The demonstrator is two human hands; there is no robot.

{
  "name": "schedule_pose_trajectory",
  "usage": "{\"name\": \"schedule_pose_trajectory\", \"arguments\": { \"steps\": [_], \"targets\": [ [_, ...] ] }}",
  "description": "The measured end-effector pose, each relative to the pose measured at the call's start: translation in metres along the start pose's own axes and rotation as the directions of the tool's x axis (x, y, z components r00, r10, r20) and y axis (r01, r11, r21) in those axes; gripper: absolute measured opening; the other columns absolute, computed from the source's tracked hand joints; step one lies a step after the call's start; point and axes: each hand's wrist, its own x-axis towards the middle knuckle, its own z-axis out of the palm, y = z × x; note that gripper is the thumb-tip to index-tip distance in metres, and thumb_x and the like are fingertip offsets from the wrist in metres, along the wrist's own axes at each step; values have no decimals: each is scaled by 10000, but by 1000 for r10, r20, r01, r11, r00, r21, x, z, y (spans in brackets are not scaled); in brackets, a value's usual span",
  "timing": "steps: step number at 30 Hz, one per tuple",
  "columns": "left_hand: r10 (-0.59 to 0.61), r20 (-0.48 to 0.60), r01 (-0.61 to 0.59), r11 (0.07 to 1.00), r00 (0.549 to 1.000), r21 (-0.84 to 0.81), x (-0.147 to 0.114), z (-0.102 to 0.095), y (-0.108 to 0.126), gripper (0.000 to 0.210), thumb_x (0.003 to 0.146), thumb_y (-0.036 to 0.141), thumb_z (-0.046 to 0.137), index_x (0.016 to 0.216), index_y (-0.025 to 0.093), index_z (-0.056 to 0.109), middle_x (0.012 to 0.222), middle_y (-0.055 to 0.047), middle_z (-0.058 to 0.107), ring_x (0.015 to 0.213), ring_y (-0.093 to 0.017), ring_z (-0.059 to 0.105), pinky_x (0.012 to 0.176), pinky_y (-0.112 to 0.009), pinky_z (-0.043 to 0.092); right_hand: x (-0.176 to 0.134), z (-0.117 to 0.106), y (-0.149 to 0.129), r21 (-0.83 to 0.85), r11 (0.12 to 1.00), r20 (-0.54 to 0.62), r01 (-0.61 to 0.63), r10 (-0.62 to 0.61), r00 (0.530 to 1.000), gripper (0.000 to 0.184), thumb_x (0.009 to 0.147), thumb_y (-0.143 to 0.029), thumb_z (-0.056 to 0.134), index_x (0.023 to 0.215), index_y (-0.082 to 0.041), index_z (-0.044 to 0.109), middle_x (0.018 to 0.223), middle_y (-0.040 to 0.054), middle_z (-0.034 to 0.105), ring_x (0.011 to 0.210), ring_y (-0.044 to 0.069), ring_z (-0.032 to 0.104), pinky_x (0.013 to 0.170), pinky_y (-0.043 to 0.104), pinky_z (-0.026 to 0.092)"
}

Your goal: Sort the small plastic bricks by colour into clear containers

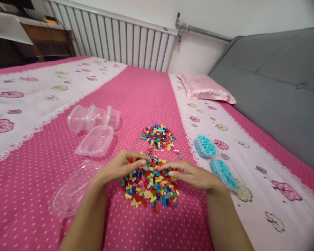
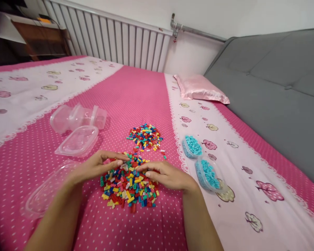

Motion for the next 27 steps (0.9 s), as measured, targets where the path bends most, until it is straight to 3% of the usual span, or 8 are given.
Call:
{"name": "schedule_pose_trajectory", "arguments": {
  "steps": [2,4,7,11,16,18,23,27],
  "targets": [
    [-32,-161,42,997,986,61,-2,-3,-4,348,826,373,459,1056,178,633,1040,-58,662,952,-197,591,836,-308,442,-6,-5,0,33,999,4,-23,22,1000,334,887,-352,395,1154,-231,555,1167,39,591,1062,160,543,916,314,416],
    [-69,-366,145,972,928,183,-2,-3,-13,381,837,361,408,1080,146,608,1081,-86,638,989,-207,570,863,-327,426,-12,-10,7,24,995,-113,-101,103,988,328,872,-351,416,1136,-223,564,1153,48,599,1054,169,550,908,327,425],
    [-178,-554,436,818,813,376,1,-1,-27,405,843,330,340,1036,106,616,1044,-135,637,974,-239,568,862,-370,411,-19,-17,31,-106,944,-414,-311,242,878,316,826,-284,473,1112,-197,573,1117,76,613,1017,196,568,892,357,429],
    [-319,-522,586,640,791,497,10,6,-33,408,839,297,290,928,106,640,926,-159,653,903,-266,587,788,-373,422,-16,-19,68,-283,773,-606,-567,314,731,349,739,-174,539,1083,-142,586,1049,117,627,946,219,581,875,368,415],
    [-335,-408,493,781,849,384,20,17,-24,416,827,380,325,972,117,612,930,-128,660,843,-246,602,730,-335,430,7,-13,88,-229,780,-624,-582,342,703,317,679,-124,577,996,-125,602,907,80,636,812,173,587,766,292,445],
    [-325,-368,449,829,871,332,21,20,-21,451,817,449,345,995,128,607,932,-110,662,843,-244,602,725,-332,436,16,-8,87,-186,821,-621,-540,328,712,262,686,-96,546,940,-123,607,852,66,633,769,159,584,728,276,450],
    [-240,-158,270,940,958,208,19,25,-19,464,783,504,424,1042,161,598,964,-55,665,862,-221,601,758,-321,452,22,3,72,-132,948,-457,-291,202,866,280,758,-85,437,981,-150,594,899,56,641,809,142,593,741,273,461],
    [-187,-88,200,965,978,172,17,26,-18,492,751,489,507,1127,179,574,1096,-54,631,971,-231,574,857,-338,427,22,7,54,-196,960,-338,-202,127,933,345,786,-96,422,1083,-182,574,1045,62,630,958,169,575,855,334,434]
  ]
}}
